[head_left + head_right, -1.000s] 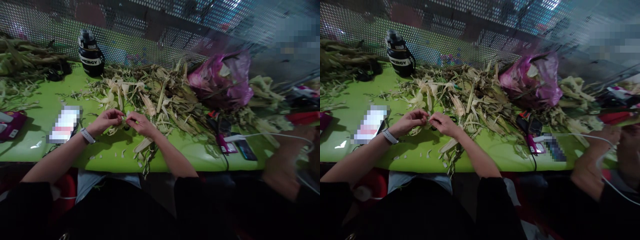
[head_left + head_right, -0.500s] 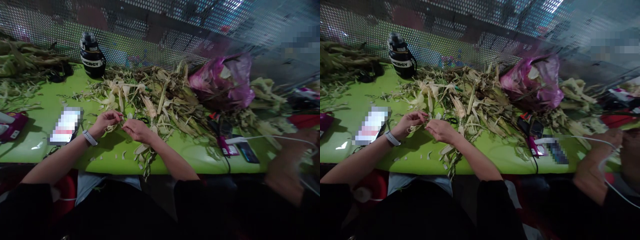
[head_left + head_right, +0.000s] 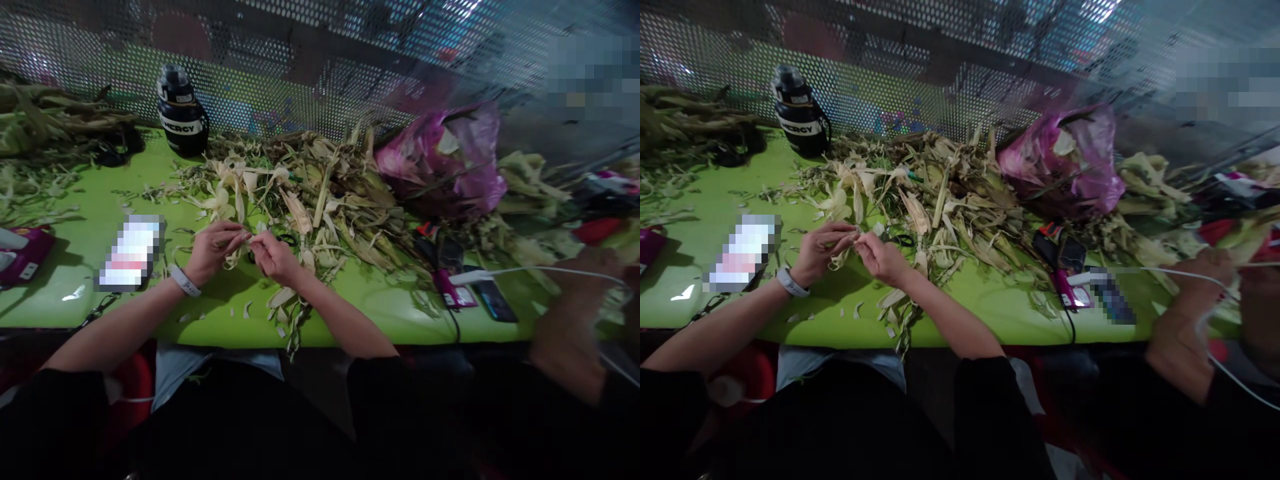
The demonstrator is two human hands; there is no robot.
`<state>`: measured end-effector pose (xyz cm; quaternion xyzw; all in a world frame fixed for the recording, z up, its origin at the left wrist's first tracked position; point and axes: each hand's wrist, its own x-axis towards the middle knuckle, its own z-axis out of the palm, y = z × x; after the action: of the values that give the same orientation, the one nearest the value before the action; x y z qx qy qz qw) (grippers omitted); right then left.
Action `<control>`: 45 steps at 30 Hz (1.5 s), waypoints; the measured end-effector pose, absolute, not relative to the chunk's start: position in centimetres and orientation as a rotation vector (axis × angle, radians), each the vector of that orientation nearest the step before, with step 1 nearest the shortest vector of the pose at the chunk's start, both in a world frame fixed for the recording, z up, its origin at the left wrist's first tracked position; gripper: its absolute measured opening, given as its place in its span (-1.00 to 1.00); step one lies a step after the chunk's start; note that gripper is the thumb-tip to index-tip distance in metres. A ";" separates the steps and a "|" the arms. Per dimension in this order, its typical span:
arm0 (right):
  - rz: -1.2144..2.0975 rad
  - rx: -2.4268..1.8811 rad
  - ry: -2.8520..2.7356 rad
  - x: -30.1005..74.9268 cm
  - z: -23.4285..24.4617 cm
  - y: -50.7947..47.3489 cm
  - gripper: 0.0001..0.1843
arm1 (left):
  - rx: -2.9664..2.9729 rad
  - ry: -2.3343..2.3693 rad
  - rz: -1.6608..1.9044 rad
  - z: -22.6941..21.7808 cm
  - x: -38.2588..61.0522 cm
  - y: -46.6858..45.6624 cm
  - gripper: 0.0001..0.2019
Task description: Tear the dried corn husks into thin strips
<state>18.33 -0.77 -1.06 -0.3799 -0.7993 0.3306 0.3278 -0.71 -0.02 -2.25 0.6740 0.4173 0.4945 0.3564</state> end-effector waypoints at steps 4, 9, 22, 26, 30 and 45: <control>1.240 -1.072 -1.680 17.9 -1.1 -0.5 -0.63 | 1.745 1.094 1.268 -1.4 -0.6 -0.2 -0.85; 1.250 -1.047 -1.660 17.8 -1.5 0.4 -0.59 | 1.733 1.046 1.234 -1.2 -0.5 -0.2 -0.83; 0.868 -0.875 -1.924 18.1 -2.1 -0.1 -0.70 | 1.380 0.918 1.047 -1.2 -0.3 -0.6 -0.84; 0.975 -0.983 -1.822 18.5 -1.9 0.2 -0.66 | 1.377 0.903 1.048 -1.1 -0.6 -0.3 -0.83; 1.011 -1.022 -1.753 19.0 -1.3 0.8 -0.68 | 1.354 0.876 1.051 -0.5 -0.9 0.0 -0.85; 1.339 -0.955 -1.791 21.3 0.0 3.3 -0.67 | 0.538 0.656 1.192 0.0 -1.7 1.2 -0.96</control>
<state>21.35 3.29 0.03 -0.3683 -0.6905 0.5164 0.3476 -1.70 1.17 0.01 0.2457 0.2997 0.5442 0.7441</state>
